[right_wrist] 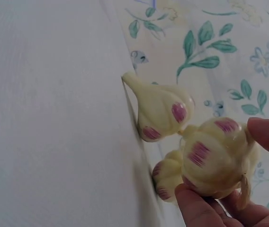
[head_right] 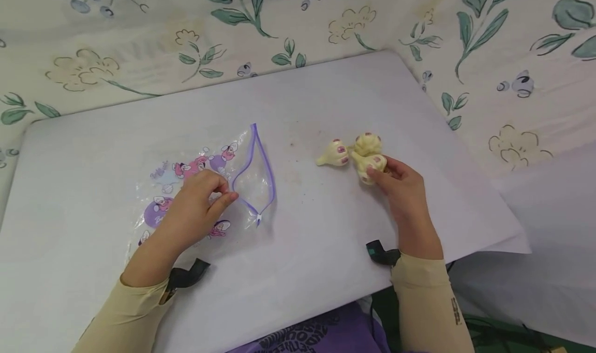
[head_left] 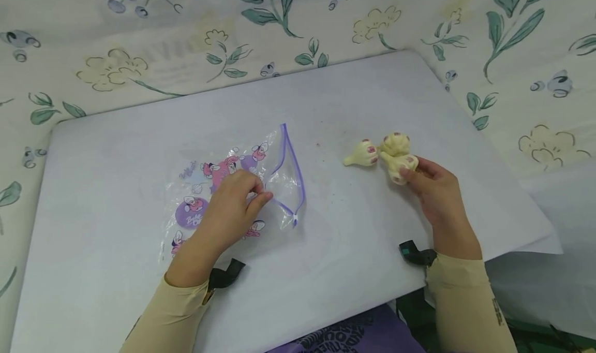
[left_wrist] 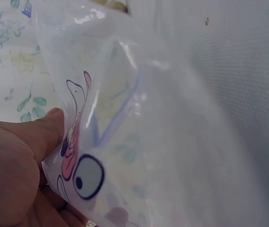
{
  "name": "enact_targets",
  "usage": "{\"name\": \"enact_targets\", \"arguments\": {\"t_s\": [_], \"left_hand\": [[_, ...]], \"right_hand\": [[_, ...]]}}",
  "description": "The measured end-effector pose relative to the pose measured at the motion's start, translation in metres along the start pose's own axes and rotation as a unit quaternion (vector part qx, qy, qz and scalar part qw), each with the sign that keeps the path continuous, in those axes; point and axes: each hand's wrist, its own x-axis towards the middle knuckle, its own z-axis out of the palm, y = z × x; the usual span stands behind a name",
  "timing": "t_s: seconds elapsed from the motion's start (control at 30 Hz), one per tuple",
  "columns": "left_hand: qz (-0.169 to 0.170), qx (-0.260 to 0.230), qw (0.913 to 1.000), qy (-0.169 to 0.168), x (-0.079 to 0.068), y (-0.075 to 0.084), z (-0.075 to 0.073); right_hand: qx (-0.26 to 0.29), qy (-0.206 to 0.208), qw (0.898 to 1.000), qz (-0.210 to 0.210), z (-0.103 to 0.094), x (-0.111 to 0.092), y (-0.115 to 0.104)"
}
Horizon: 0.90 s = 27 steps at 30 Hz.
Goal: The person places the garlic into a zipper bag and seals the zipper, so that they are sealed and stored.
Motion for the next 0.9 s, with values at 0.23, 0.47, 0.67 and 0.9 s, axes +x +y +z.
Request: {"name": "enact_targets", "arguments": {"t_s": [0.23, 0.47, 0.67, 0.9], "left_hand": [[-0.004, 0.0, 1.0, 0.001, 0.0, 0.002, 0.0], [0.003, 0.002, 1.0, 0.003, 0.0, 0.002, 0.001], [0.011, -0.001, 0.9999, 0.006, -0.001, 0.0, 0.002], [0.014, -0.001, 0.9999, 0.009, -0.002, 0.001, 0.0]], "right_hand": [[0.034, -0.024, 0.999, -0.025, 0.007, -0.005, 0.002], [0.039, -0.062, 0.995, -0.061, 0.019, -0.01, 0.004], [0.036, -0.098, 0.991, -0.083, 0.036, -0.013, 0.005], [0.039, -0.122, 0.988, -0.089, 0.054, -0.014, 0.005]]}}
